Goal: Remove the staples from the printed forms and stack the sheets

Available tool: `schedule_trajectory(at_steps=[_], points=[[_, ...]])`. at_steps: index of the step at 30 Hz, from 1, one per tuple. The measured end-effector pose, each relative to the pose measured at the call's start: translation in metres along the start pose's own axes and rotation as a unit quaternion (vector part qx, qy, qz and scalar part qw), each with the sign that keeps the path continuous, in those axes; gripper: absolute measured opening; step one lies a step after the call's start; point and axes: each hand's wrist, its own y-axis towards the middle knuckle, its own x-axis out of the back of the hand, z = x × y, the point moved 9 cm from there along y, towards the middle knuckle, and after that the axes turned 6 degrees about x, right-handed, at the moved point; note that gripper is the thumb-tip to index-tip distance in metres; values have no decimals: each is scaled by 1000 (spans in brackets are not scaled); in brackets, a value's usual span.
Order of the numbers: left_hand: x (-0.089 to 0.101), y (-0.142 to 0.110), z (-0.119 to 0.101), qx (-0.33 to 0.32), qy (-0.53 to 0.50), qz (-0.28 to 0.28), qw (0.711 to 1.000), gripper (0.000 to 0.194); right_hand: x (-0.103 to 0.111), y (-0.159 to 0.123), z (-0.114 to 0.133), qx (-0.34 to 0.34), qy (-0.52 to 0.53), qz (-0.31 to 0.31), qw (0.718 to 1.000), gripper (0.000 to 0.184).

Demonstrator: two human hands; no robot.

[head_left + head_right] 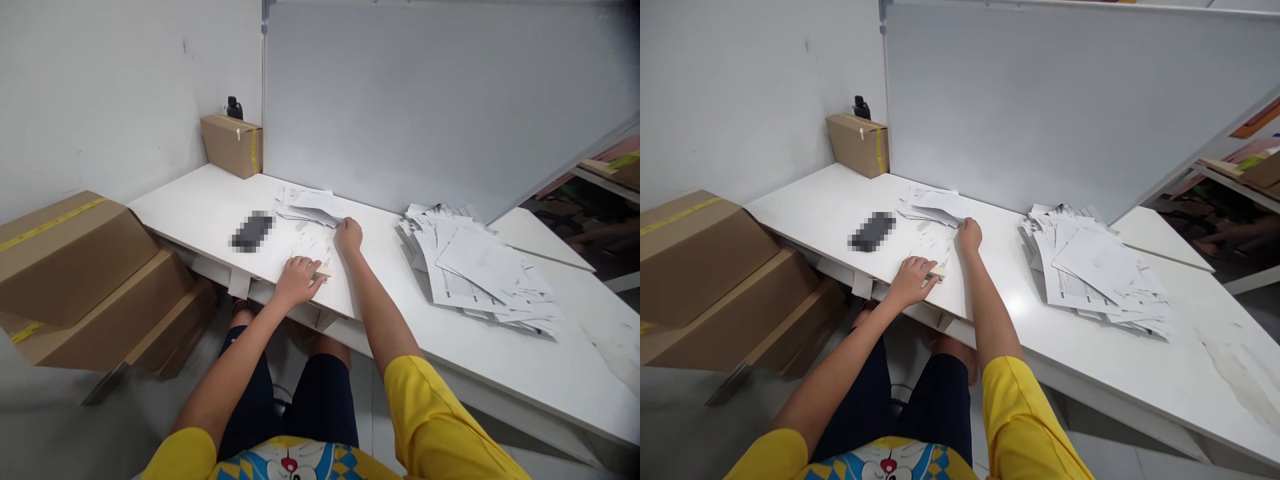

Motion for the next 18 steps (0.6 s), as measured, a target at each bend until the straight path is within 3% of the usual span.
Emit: schedule_trajectory(at_steps=[3, 7, 11, 14, 18], points=[[0, 0, 2, 9, 4, -4, 1000, 39, 13, -9, -6, -16, 76, -58, 995, 37], [0, 1, 3, 5, -7, 2, 1000, 38, 25, -24, -14, -42, 178, -90, 979, 35], [-2, 1, 4, 3, -14, 9, 1000, 39, 59, -50, -20, -38, 215, -154, 964, 30], [-2, 1, 5, 4, -13, 1, 1000, 40, 96, -90, -33, -35, 295, -205, 932, 24], [0, 3, 5, 9, -1, -6, 1000, 39, 148, -181, -79, -106, 403, -269, 868, 17]])
